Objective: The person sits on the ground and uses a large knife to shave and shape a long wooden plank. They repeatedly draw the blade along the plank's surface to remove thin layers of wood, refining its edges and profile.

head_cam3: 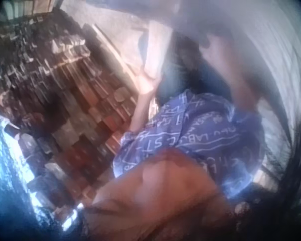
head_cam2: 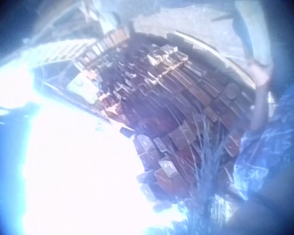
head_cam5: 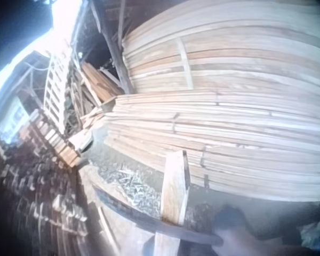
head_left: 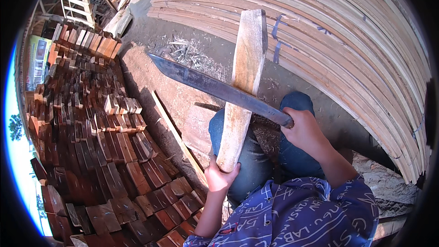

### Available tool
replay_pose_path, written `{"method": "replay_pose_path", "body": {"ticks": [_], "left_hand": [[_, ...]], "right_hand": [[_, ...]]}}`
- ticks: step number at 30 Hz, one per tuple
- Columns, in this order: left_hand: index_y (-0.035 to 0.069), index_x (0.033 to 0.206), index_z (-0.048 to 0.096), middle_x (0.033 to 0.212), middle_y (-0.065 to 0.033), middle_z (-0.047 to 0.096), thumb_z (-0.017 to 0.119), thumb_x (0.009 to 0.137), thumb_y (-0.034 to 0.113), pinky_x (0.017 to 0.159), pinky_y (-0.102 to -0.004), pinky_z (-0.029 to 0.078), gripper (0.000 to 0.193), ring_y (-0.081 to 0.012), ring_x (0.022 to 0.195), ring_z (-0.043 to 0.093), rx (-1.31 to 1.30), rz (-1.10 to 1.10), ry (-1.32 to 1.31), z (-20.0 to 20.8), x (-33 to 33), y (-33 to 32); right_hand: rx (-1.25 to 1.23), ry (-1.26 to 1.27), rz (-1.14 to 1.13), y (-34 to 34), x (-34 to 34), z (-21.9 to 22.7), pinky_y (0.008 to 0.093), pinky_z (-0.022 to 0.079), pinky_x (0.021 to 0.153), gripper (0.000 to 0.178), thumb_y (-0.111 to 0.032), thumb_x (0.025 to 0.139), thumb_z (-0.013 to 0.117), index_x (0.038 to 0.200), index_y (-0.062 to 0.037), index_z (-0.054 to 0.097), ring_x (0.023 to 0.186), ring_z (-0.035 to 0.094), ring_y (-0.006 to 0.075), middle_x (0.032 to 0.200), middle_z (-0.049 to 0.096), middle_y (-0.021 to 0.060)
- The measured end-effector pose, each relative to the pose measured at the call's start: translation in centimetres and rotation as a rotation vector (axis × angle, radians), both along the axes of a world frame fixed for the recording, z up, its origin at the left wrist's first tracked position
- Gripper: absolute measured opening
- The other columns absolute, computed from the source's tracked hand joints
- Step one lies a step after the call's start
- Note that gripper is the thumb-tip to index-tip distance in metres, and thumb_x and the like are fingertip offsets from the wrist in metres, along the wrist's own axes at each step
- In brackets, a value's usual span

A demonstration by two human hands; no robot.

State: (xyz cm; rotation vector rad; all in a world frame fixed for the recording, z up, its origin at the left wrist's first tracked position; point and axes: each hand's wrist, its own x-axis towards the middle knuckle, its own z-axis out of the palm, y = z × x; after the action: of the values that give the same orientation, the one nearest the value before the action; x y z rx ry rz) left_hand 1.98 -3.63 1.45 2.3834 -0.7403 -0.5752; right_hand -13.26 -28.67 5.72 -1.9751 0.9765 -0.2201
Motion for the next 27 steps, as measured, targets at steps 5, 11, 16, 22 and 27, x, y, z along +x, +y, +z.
{"method": "replay_pose_path", "body": {"ticks": [5,11,16,22,27], "left_hand": [[-0.010,0.108,0.058,0.088,-0.0237,0.071,0.083,0.064,0.021,0.076,-0.0372,0.056,0.059,-0.0308,0.083,0.073,-0.002,-0.010,-0.024,-0.7,0.2,0.5],[-0.010,0.108,0.058,0.088,-0.0246,0.070,0.083,0.063,0.022,0.075,-0.0371,0.057,0.061,-0.0306,0.083,0.073,-0.005,-0.001,-0.005,-0.9,0.2,0.7],[-0.010,0.108,0.058,0.085,-0.0249,0.070,0.083,0.063,0.023,0.074,-0.0383,0.057,0.061,-0.0320,0.082,0.072,0.061,-0.030,-0.034,-0.1,0.3,0.2],[-0.007,0.102,0.059,0.080,-0.0242,0.069,0.084,0.061,0.029,0.070,-0.0399,0.057,0.061,-0.0347,0.077,0.071,-0.011,-0.023,-0.047,-0.5,0.2,0.3],[-0.004,0.094,0.059,0.065,-0.0220,0.065,0.084,0.060,0.046,0.059,-0.0426,0.056,0.065,-0.0359,0.062,0.069,-0.019,-0.051,-0.160,-1.4,0.4,1.0]], "right_hand": [[0.018,-0.071,0.020,0.3,-0.7,-0.9,0.0364,0.050,0.060,0.031,-0.006,0.074,0.072,0.103,0.0034,0.064,0.068,0.067,0.0351,0.079,0.064,0.0249],[-0.013,-0.168,-0.059,-0.4,-0.2,-0.4,0.0324,0.047,0.054,0.026,-0.007,0.081,0.070,0.105,0.0029,0.064,0.056,0.061,0.0182,0.067,0.064,0.0160],[-0.058,-0.086,-0.004,-0.2,-1.5,-1.7,0.0292,0.042,0.045,0.025,-0.008,0.084,0.069,0.106,0.0024,0.064,0.048,0.053,0.0097,0.061,0.059,0.0070],[0.153,-0.020,-0.166,-0.6,-0.6,1.0,0.0331,0.049,0.059,0.031,-0.008,0.080,0.070,0.108,-0.0004,0.064,0.065,0.064,0.0256,0.069,0.063,0.0170],[-0.190,0.095,0.009,-0.2,-1.7,-0.9,0.0330,0.051,0.060,0.030,-0.011,0.080,0.071,0.107,-0.0002,0.064,0.060,0.066,0.0244,0.067,0.062,0.0205]]}}
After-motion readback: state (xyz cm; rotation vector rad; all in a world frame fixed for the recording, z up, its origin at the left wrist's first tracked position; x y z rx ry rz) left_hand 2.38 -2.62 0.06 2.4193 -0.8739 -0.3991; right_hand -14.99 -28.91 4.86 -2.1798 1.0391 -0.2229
